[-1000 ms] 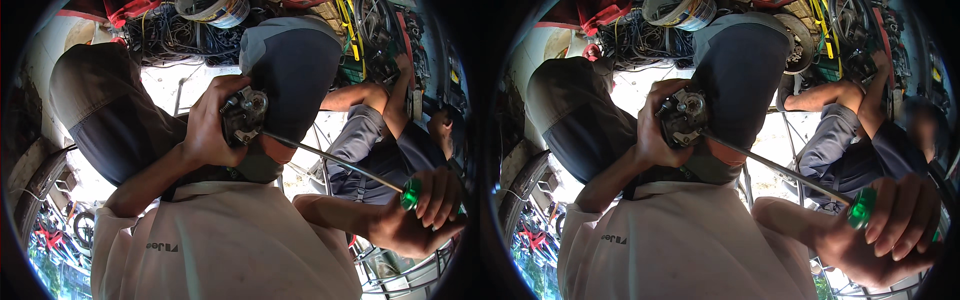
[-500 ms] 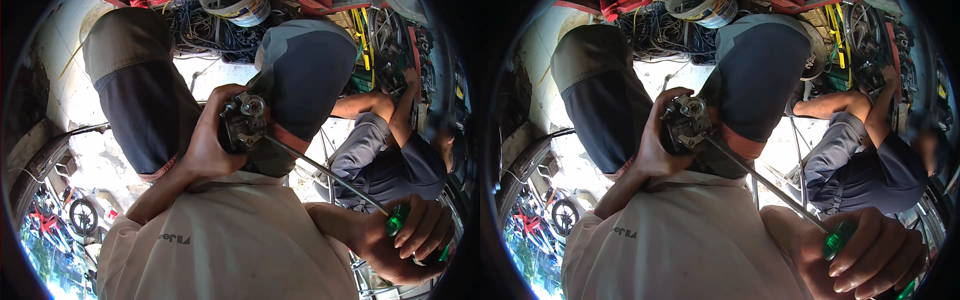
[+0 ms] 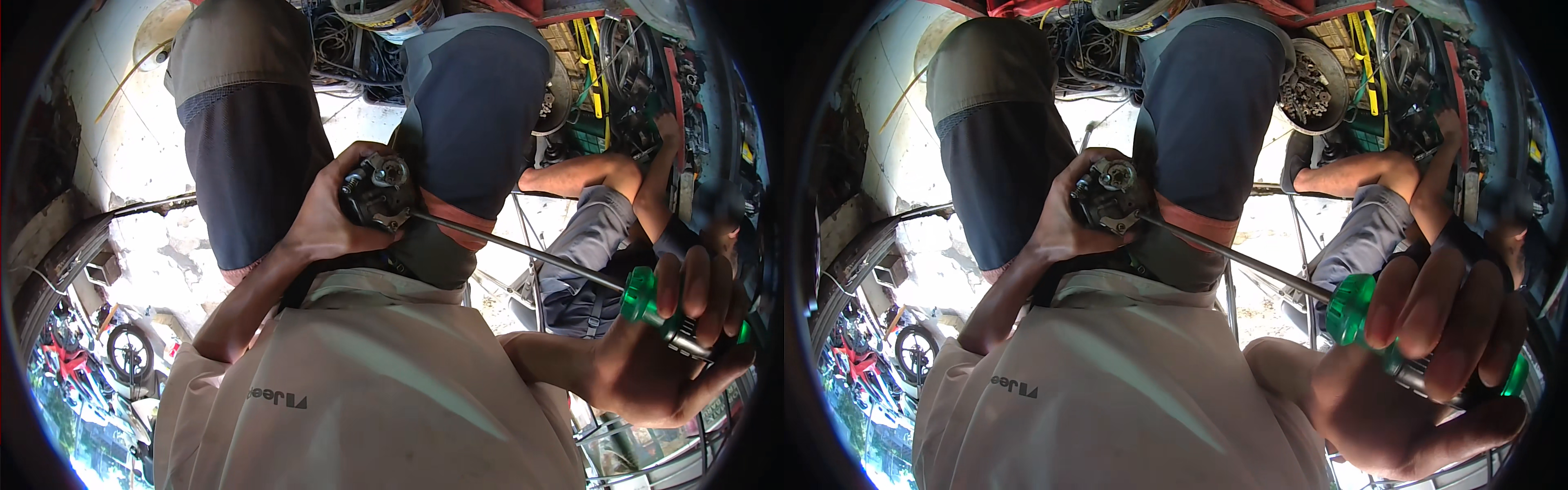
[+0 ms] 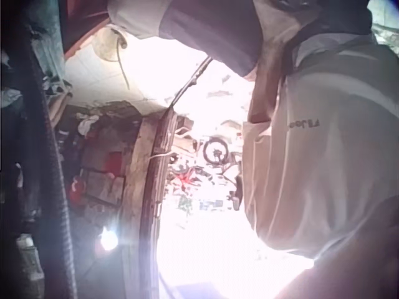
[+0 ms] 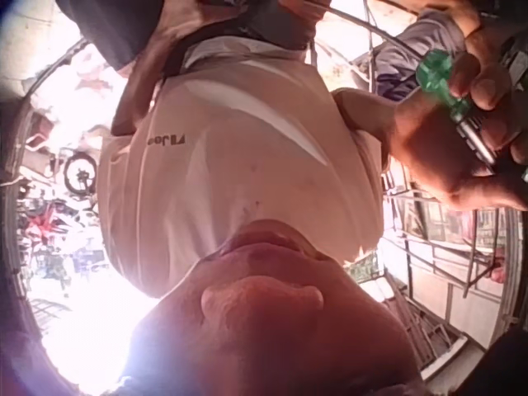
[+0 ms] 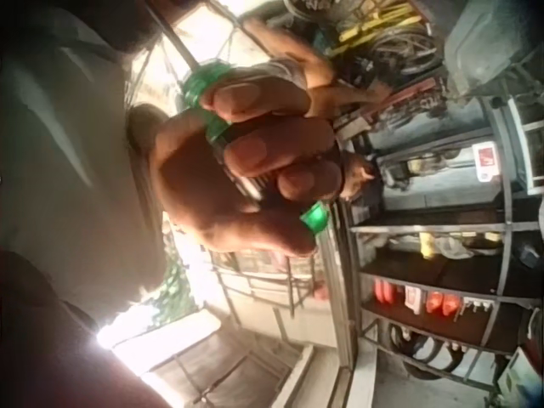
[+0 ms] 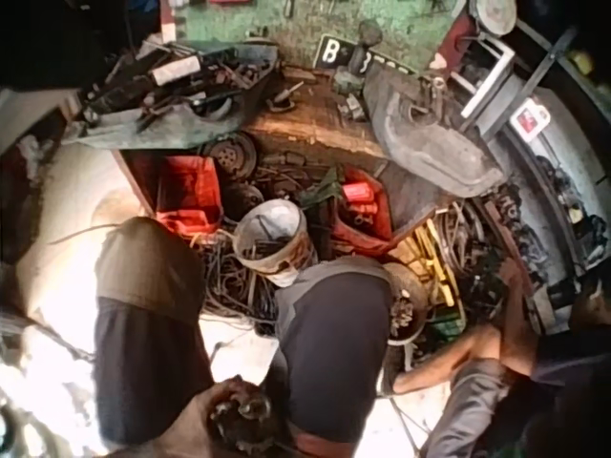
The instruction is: The person is disassembling a motorcycle carburetor using a screwdriver on a workbench in a repair shop.
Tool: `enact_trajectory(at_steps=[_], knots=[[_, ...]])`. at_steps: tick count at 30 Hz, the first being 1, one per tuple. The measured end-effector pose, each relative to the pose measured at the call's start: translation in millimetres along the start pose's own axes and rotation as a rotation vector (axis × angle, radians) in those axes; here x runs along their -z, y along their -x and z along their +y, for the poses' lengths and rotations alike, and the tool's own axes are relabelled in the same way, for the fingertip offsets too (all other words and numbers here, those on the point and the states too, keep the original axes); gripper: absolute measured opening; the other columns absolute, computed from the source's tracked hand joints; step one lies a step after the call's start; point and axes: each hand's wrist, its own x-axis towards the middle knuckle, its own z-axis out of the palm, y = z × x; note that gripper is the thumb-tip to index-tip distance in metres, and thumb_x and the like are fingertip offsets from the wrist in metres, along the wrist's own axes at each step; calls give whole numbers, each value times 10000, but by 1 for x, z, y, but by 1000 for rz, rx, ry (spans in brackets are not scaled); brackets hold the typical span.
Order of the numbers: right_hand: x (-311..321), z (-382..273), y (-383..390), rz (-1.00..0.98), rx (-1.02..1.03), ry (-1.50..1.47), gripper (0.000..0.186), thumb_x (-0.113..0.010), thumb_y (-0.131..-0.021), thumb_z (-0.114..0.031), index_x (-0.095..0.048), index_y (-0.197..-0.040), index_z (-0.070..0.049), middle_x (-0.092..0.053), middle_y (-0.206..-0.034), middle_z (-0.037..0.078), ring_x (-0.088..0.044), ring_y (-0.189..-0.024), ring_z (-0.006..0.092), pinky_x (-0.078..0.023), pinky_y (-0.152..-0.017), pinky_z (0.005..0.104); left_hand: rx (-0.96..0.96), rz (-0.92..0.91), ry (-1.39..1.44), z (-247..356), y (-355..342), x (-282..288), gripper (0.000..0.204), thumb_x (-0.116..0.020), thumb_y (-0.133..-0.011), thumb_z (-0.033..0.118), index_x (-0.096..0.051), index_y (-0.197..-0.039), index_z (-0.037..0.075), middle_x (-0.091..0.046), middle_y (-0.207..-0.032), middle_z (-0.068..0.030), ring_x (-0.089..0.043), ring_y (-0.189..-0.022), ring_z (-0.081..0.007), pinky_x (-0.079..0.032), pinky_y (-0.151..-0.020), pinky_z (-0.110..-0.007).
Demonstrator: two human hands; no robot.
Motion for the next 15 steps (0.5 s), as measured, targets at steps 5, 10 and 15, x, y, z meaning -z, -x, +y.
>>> enact_trajectory(at_steps=[5,10,15], knots=[[-3,9,-15,12,-53,29,233,-546,-870,-219,-405,-833,-37,-377,-743,53,-364,-661,138,-309,-585,277,7,-87,-126,-4,-7,9,695,-793,-501,45,-552,-1154,31,-592,-1014,-35,-562,-972,-130,-419,-928,-288],[-10,13,-17,97,26,75,225,-491,-894,-213,-415,-765,-46,-347,-624,12,-303,-490,93,-262,-452,210,-150,-228,-135,-1,-12,17,713,-778,-492,84,-573,-1172,27,-554,-1118,-81,-532,-1066,-185,-382,-978,-311],[-10,14,-14,176,142,172,216,-490,-889,-195,-418,-739,-57,-356,-611,13,-308,-484,93,-259,-448,213,-283,-310,-143,-2,-14,15,695,-786,-574,189,-567,-1216,38,-522,-1181,-94,-507,-1100,-233,-367,-985,-330]])
